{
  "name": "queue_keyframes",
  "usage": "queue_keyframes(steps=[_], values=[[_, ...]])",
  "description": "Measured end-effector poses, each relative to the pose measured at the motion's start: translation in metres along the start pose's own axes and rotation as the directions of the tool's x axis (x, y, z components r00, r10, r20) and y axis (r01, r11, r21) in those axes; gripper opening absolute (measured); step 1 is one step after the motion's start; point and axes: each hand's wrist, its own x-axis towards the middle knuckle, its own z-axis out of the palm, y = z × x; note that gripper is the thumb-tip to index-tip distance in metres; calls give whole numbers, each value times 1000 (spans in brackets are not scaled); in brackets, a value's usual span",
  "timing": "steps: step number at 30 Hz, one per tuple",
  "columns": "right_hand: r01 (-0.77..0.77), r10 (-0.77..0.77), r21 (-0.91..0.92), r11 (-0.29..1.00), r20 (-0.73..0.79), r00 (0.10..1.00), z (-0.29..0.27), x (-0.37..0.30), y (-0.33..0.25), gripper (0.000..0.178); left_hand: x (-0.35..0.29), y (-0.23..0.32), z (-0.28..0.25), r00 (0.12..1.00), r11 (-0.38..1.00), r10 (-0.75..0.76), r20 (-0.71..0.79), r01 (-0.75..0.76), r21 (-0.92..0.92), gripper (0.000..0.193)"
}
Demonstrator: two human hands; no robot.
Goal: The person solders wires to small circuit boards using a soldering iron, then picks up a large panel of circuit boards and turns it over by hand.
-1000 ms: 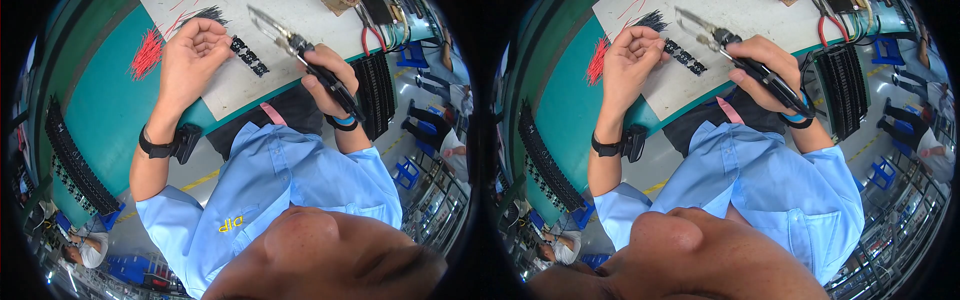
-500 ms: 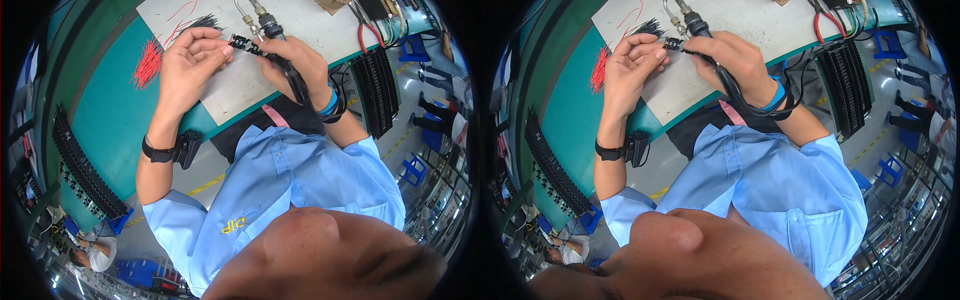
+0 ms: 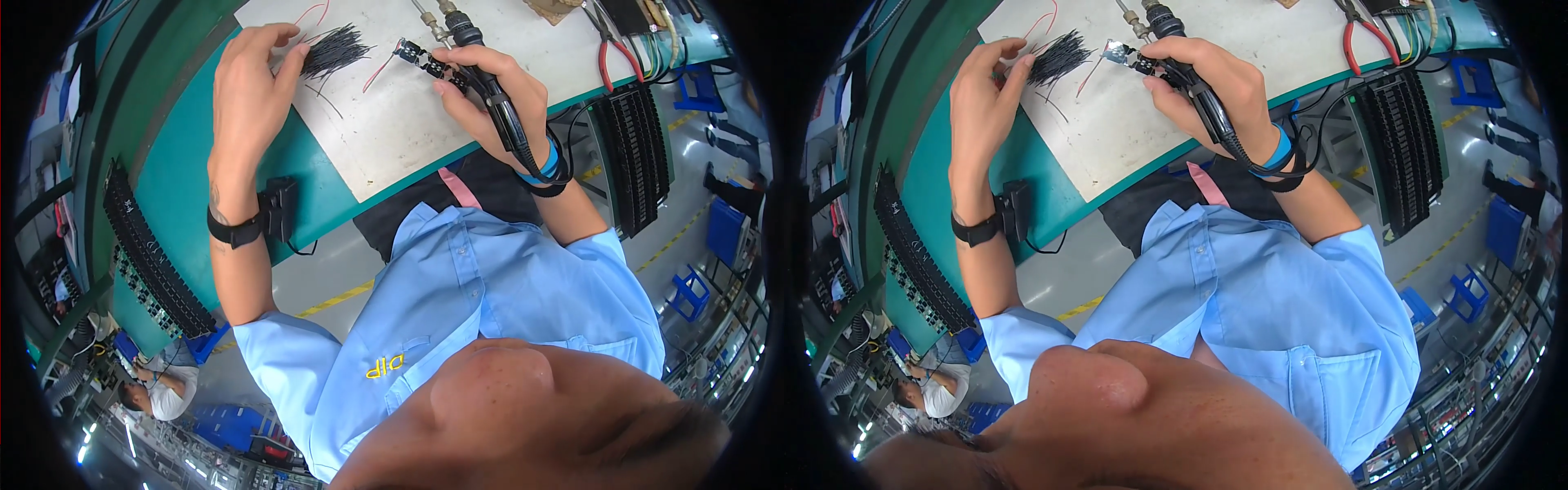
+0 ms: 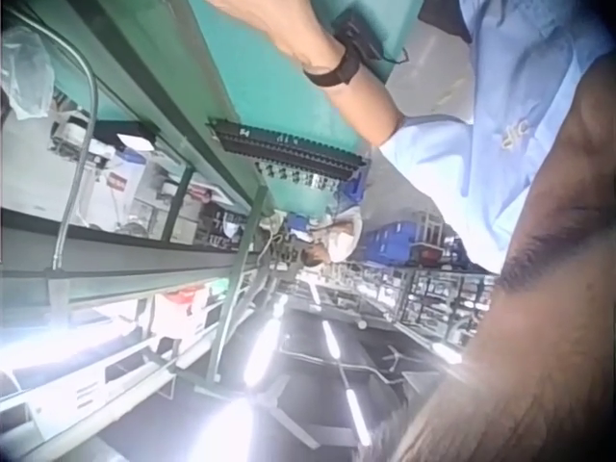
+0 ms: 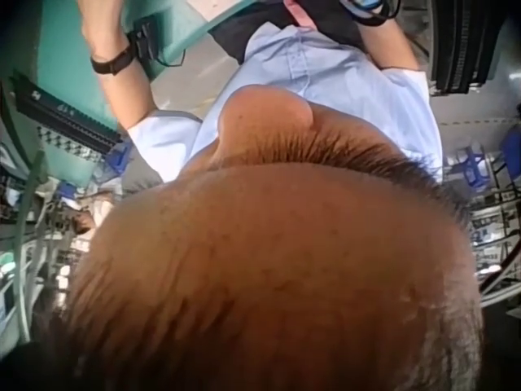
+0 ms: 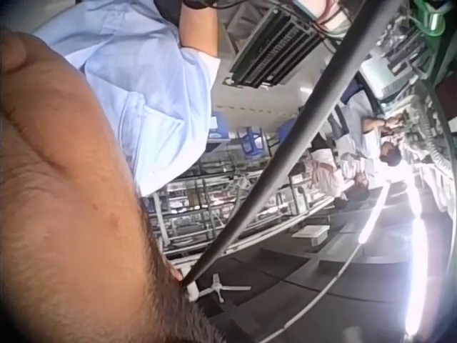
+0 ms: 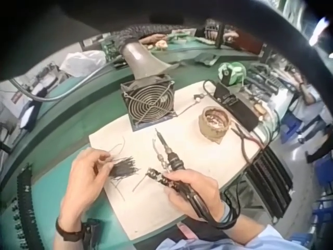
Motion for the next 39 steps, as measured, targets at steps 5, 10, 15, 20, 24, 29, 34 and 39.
queue_keyframes(steps=[5,10,15,20,24,29,34,39], values=[[20,-20,13,1000,-7,1000,-1,0,2,42,44,1,14,984,995,-75,163,62,80,20],[15,-15,-3,1000,-22,1000,0,0,0,43,74,-1,41,976,971,-169,137,141,195,31],[24,-24,6,1000,-17,1000,0,2,0,43,75,-11,57,991,925,-7,133,-44,377,20],[33,-33,24,999,-13,999,1,2,2,42,66,-3,20,980,861,195,-35,-189,-472,19],[8,-8,9,1000,-11,1000,0,-1,3,41,47,34,-21,977,997,-58,206,68,-44,22],[4,-4,7,1000,1,1000,0,0,3,41,3,22,-4,976,992,12,219,16,-128,17],[1,-1,-8,1000,-7,1000,1,-1,4,41,-5,19,15,969,973,215,121,-201,-115,11],[7,-7,-12,1000,-6,1000,1,1,2,40,-8,21,22,976,981,193,103,-195,2,12]])
